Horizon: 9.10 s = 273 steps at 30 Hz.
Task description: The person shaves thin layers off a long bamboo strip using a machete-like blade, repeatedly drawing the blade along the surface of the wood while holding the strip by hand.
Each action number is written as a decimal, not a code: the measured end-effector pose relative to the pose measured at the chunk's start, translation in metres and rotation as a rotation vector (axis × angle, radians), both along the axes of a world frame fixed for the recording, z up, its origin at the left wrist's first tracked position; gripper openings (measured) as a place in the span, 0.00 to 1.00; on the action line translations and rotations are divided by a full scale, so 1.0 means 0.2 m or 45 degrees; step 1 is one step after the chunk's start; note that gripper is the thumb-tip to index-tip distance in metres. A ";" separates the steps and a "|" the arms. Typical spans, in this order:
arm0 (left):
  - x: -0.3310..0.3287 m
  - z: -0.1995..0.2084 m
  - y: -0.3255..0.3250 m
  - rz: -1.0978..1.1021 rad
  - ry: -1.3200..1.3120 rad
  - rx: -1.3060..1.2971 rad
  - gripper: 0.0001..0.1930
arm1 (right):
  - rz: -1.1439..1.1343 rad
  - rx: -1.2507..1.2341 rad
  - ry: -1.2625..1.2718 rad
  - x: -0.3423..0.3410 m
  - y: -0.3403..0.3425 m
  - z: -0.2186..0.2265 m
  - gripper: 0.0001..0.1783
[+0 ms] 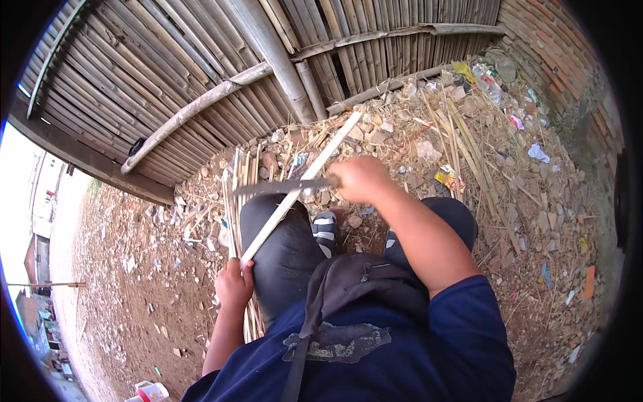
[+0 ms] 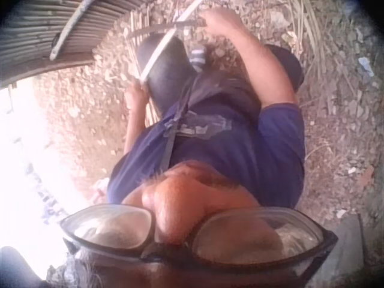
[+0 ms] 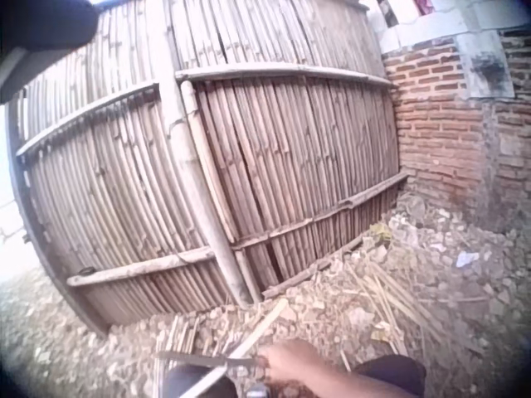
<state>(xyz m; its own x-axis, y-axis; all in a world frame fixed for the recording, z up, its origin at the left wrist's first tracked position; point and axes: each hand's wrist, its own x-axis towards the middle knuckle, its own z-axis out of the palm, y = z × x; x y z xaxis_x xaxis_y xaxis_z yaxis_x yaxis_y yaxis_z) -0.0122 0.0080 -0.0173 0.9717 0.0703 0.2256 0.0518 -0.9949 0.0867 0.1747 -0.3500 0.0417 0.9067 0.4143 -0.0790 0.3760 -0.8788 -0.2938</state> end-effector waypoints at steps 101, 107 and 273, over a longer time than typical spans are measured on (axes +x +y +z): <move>0.03 0.19 -0.07 0.010 0.300 -0.064 0.22 | -0.558 0.198 0.186 0.17 -0.27 -0.09 0.10; -0.02 0.11 -0.04 -0.021 0.271 -0.180 0.21 | -0.359 0.190 0.342 0.07 -0.11 -0.01 0.11; 0.89 0.68 -1.10 -1.417 -0.477 -0.050 0.37 | -0.791 0.576 0.475 -1.60 -1.23 0.49 0.24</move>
